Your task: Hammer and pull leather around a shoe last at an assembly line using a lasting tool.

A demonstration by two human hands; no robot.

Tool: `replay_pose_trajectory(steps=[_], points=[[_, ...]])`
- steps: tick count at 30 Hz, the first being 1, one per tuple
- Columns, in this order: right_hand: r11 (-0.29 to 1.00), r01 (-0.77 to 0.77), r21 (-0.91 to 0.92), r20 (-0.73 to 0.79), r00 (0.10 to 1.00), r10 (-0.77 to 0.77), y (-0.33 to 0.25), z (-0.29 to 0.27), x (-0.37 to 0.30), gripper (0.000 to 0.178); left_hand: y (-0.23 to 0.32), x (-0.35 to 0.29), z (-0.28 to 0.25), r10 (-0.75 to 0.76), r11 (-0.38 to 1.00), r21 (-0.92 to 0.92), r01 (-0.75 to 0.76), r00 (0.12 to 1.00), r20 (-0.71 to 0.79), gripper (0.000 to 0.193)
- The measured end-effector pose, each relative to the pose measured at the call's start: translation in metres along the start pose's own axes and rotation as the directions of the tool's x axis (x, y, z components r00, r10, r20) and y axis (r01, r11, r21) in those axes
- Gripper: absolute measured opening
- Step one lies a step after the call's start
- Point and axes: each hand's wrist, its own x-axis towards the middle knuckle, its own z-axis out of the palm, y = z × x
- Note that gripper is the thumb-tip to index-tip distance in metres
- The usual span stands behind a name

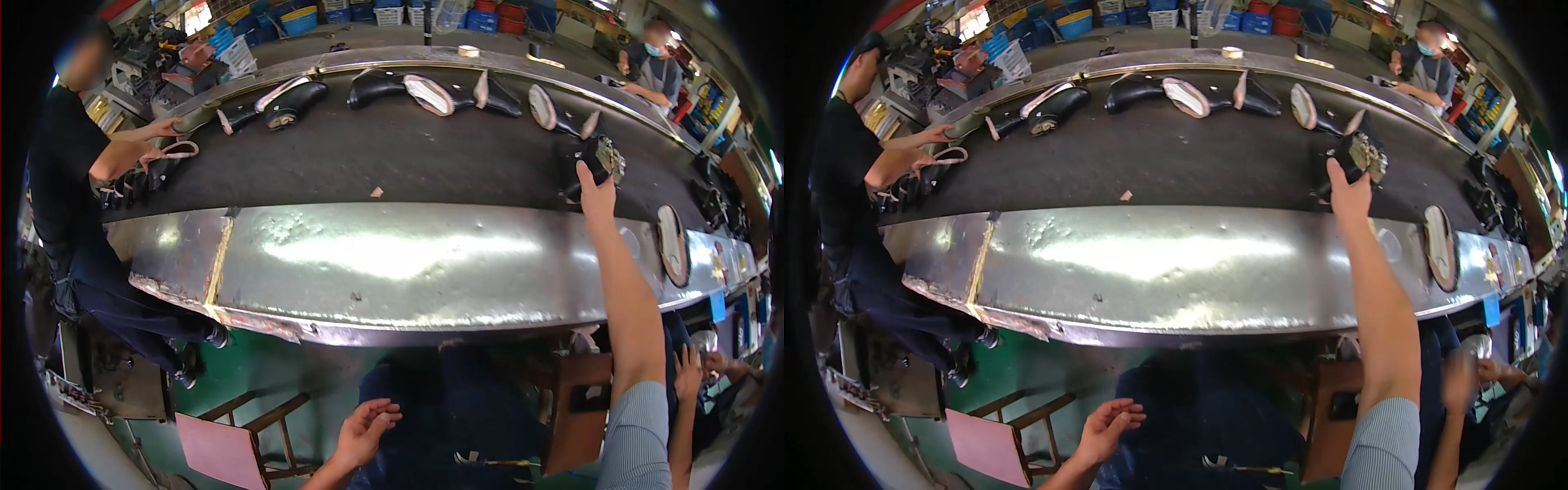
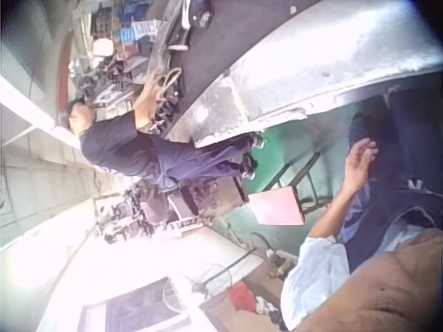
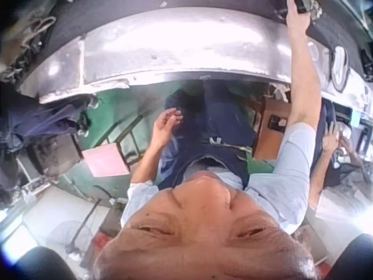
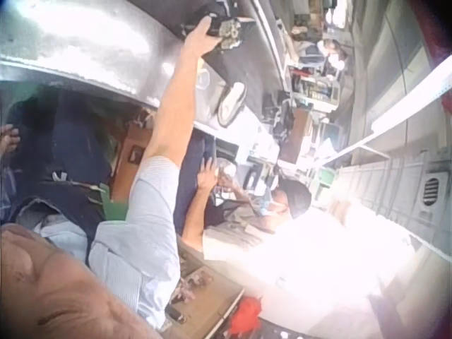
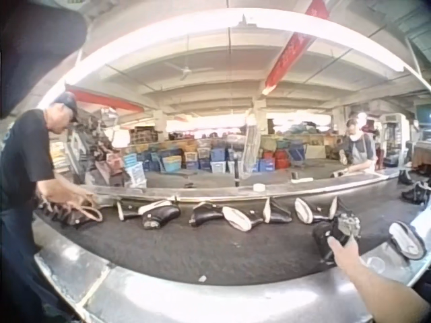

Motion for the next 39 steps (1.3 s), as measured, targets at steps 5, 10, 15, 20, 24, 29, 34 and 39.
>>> replay_pose_trajectory(steps=[5, 10, 15, 20, 24, 29, 34, 39], points=[[0.822, -0.109, -0.559, -0.037, 0.994, 0.106, 0.074, 0.007, 0.034, 0.071, 0.062, 0.017, -0.014, 0.062, 0.997, 0.037, -0.063, 0.998, 0.026, 0.033], [0.890, 0.230, -0.395, 0.322, 0.941, -0.100, 0.042, -0.008, -0.045, 0.077, 0.163, 0.074, -0.019, 0.233, 0.966, 0.088, -0.241, 0.968, 0.090, 0.030], [0.700, 0.613, -0.367, 0.687, 0.685, -0.240, -0.017, -0.080, -0.153, 0.064, 0.250, 0.224, -0.029, 0.448, 0.854, 0.295, -0.429, 0.894, 0.005, 0.031], [0.689, 0.637, -0.346, 0.610, 0.710, -0.351, -0.021, -0.084, -0.165, 0.042, 0.297, 0.407, -0.046, 0.487, 0.827, 0.438, -0.352, 0.838, -0.247, 0.053], [0.718, 0.619, -0.319, 0.578, 0.727, -0.370, -0.020, -0.081, -0.164, 0.033, 0.333, 0.526, -0.090, 0.560, 0.759, 0.593, -0.268, 0.732, -0.387, 0.077], [0.749, 0.580, -0.320, 0.599, 0.736, -0.314, -0.024, -0.085, -0.160, 0.032, 0.353, 0.624, -0.030, 0.605, 0.728, 0.618, -0.297, 0.701, -0.377, 0.091], [0.829, 0.507, -0.235, 0.569, 0.764, -0.305, -0.027, -0.085, -0.160, 0.050, 0.360, 0.637, -0.023, 0.785, 0.199, 0.980, -0.014, 0.602, -0.151, 0.055], [0.786, 0.521, -0.332, 0.545, 0.786, -0.291, -0.023, -0.084, -0.161, 0.029, 0.361, 0.564, -0.039, 0.328, 0.897, 0.390, -0.209, 0.906, -0.266, 0.036]])
